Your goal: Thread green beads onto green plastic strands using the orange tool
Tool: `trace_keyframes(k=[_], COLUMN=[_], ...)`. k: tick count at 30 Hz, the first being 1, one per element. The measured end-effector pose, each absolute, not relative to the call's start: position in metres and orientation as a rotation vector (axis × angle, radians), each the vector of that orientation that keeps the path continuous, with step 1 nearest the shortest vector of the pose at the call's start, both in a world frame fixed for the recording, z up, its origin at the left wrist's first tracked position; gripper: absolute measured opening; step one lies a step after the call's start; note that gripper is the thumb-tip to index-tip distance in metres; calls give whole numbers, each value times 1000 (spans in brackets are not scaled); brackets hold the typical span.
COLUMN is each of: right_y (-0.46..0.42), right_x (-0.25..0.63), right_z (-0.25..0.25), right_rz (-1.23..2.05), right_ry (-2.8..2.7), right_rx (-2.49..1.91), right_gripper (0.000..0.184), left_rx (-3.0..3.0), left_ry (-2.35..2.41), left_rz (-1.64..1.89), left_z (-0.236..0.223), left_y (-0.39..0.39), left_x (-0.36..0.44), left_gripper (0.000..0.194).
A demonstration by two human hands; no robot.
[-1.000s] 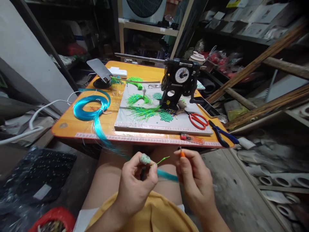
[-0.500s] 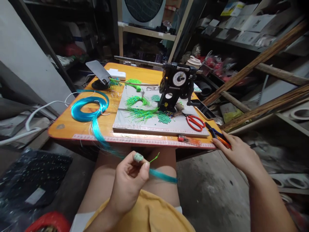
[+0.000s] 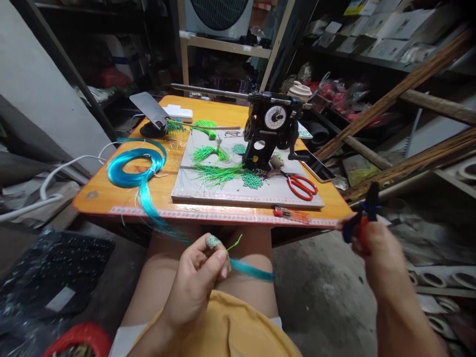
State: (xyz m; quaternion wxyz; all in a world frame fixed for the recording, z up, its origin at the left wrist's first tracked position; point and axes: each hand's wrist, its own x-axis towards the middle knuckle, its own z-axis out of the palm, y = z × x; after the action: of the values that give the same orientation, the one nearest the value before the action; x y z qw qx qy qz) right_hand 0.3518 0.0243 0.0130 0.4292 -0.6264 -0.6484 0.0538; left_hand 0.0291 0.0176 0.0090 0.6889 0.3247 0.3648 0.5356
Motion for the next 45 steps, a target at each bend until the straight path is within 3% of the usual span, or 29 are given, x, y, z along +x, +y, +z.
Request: trace_keyframes(k=[5, 8, 17, 25, 32, 37, 45], right_y=[-11, -22, -19, -16, -16, -12, -13], right_x=[268, 232, 203, 202, 203, 203, 194], right_z=[4, 4, 12, 19, 22, 16, 14], right_rz=[836, 976, 1072, 998, 816, 627, 646], right_ry=[-1702, -1829, -1936, -2001, -2065, -2102, -2026], right_rx=[-1334, -1216, -1184, -1203, -1207, -1208, -1170], right_gripper=[35, 34, 17, 15, 13, 6, 10], left_rx=[618, 612, 627, 700, 1215, 1805, 1804], left_ry=[729, 710, 698, 722, 916, 1038, 814], left_rz=[1173, 1181, 1164, 1163, 1050, 1055, 1285], left_z=[14, 17, 15, 12, 14, 33, 21], left_y=[13, 10, 8, 9, 11, 17, 14], left_x=[30, 27, 19, 20, 9, 10, 16], left_gripper=[29, 28, 27, 28, 6, 25, 25])
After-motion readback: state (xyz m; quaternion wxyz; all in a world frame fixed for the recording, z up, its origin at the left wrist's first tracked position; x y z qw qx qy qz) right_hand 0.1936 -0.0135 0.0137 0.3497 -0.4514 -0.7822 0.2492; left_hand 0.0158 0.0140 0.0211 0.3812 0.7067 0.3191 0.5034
